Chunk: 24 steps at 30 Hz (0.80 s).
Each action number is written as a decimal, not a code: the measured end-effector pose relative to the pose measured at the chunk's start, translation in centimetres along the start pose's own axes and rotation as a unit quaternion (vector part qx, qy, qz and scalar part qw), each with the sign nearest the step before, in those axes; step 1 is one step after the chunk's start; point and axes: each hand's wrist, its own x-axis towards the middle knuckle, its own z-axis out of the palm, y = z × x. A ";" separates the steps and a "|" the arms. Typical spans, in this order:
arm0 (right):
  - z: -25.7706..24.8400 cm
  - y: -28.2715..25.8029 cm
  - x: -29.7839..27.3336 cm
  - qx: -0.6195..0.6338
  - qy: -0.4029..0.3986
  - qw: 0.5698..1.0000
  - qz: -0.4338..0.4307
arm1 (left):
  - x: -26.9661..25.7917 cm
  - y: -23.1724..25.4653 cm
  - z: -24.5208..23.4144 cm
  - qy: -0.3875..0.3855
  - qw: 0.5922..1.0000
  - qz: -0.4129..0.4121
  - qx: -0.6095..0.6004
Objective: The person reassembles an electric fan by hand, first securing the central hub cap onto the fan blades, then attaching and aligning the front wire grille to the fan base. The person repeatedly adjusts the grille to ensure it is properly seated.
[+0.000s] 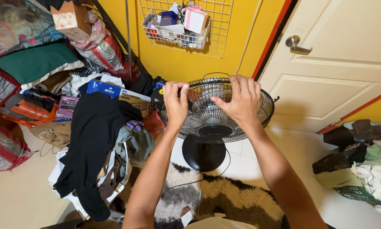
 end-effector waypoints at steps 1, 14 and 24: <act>0.2 0.0 -0.3 -0.010 0.002 1.000 0.001 | 0.0 0.0 -0.1 -0.002 1.000 0.005 0.000; 0.4 0.3 -0.6 -0.002 0.024 1.000 -0.004 | 0.0 0.4 -0.9 -0.030 0.999 0.018 -0.006; 0.3 0.4 -0.5 -0.001 0.039 0.999 -0.011 | -1.3 -1.0 -3.2 -0.018 0.999 0.044 0.001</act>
